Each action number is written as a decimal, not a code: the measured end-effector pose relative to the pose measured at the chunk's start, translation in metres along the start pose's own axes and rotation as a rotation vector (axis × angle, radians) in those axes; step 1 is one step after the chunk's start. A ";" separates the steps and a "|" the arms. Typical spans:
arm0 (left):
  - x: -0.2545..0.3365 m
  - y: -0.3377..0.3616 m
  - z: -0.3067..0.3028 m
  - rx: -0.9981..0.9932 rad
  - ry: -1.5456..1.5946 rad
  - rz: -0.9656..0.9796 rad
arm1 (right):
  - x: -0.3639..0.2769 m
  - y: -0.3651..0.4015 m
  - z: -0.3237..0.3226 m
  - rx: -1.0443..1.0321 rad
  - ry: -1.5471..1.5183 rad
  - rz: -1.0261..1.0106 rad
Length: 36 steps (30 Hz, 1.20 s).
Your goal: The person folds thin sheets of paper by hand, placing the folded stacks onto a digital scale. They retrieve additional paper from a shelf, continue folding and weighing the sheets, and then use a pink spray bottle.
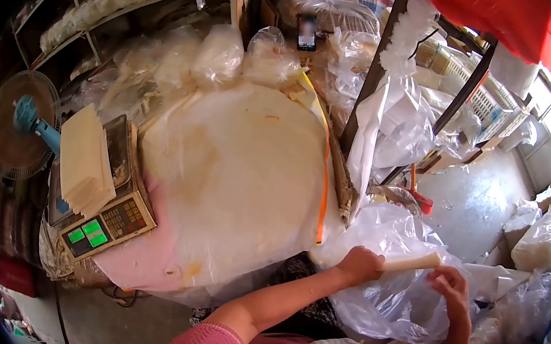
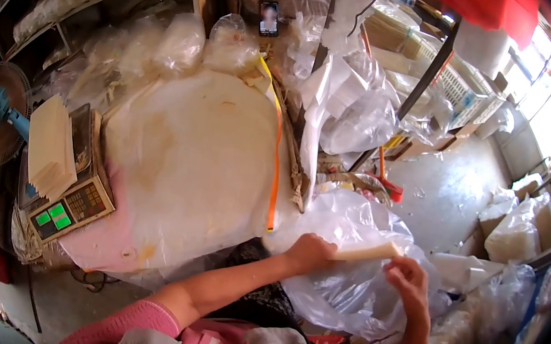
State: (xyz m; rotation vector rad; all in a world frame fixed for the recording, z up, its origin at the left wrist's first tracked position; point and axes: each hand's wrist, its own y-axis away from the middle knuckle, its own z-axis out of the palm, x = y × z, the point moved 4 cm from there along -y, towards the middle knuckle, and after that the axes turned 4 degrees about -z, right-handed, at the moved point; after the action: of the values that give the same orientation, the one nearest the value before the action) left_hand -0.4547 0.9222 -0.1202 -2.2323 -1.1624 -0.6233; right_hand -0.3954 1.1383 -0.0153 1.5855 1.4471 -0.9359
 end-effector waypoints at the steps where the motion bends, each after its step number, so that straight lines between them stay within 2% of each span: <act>1: 0.004 -0.001 -0.007 0.015 0.011 0.044 | -0.020 0.004 -0.001 0.055 0.524 -0.313; 3: 0.013 -0.003 -0.020 0.038 0.032 0.129 | -0.057 0.010 0.018 0.288 0.794 -0.483; 5: 0.019 -0.001 -0.017 0.088 -0.010 0.191 | -0.066 0.009 0.024 0.277 0.781 -0.591; 6: 0.024 0.003 -0.020 0.110 -0.030 0.218 | -0.055 0.002 0.024 0.147 0.633 -0.606; 7: 0.026 0.006 -0.019 0.040 -0.049 0.186 | -0.046 -0.001 0.027 0.020 0.484 -0.611; 8: 0.027 0.009 -0.019 -0.032 -0.066 0.157 | -0.036 -0.003 0.031 -0.007 0.492 -0.528; 12: 0.033 0.013 -0.047 -0.197 -0.068 0.054 | -0.032 0.006 0.032 0.081 0.448 -0.640; 15: 0.021 0.017 -0.092 -0.285 0.153 -0.009 | -0.058 0.017 0.011 0.141 0.367 -0.708; 17: 0.008 0.027 -0.125 -0.378 0.183 0.037 | -0.094 0.030 -0.009 0.135 0.344 -0.656; 18: -0.001 0.033 -0.134 -0.438 0.387 0.030 | -0.114 0.037 -0.016 0.136 0.385 -0.683; 21: -0.017 0.055 -0.153 -0.323 0.367 0.162 | -0.164 0.053 -0.041 0.131 0.460 -0.722; 22: -0.031 0.062 -0.150 -0.311 0.290 0.098 | -0.180 0.058 -0.054 0.143 0.476 -0.720; 23: -0.053 0.068 -0.131 -0.358 0.389 0.013 | -0.194 0.065 -0.071 0.127 0.472 -0.732; 24: -0.080 0.075 -0.103 -0.405 0.489 -0.074 | -0.212 0.076 -0.083 0.229 0.490 -0.757; 25: -0.095 0.086 -0.080 -0.452 0.588 -0.162 | -0.216 0.078 -0.119 0.236 0.596 -0.774; 26: -0.091 0.097 -0.060 -0.503 0.475 -0.135 | -0.240 0.086 -0.133 0.290 0.719 -0.829; 27: -0.079 0.106 -0.039 -0.552 0.359 -0.106 | -0.272 0.092 -0.133 0.388 0.976 -0.948; 28: -0.065 0.116 -0.022 -0.531 0.320 -0.100 | -0.304 0.093 -0.131 0.495 1.244 -1.050; 29: -0.050 0.121 -0.013 -0.581 0.339 -0.126 | -0.337 0.091 -0.129 0.635 1.365 -1.113; 30: -0.037 0.125 -0.001 -0.694 0.173 -0.160 | -0.372 0.078 -0.147 0.522 1.475 -1.026; 31: -0.024 0.133 0.005 -0.673 0.020 -0.090 | -0.387 0.073 -0.124 0.539 1.075 -0.946; 32: -0.028 0.138 0.035 -0.656 -0.004 -0.038 | -0.400 0.069 -0.100 0.573 0.648 -0.913; 33: -0.035 0.140 0.058 -0.635 -0.026 0.011 | -0.431 0.065 -0.080 0.733 0.881 -0.851; 34: -0.031 0.142 0.058 -0.714 0.035 0.020 | -0.455 0.064 -0.062 0.700 1.062 -0.914; 36: -0.027 0.143 0.050 -0.867 0.158 0.032 | -0.475 0.045 -0.030 0.653 1.089 -1.045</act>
State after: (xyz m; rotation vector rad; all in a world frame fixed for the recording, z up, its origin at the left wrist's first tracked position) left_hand -0.3410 0.8698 -0.2100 -2.7968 -0.8516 -1.4745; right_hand -0.3885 0.9624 0.4290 1.8830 3.1694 -1.2299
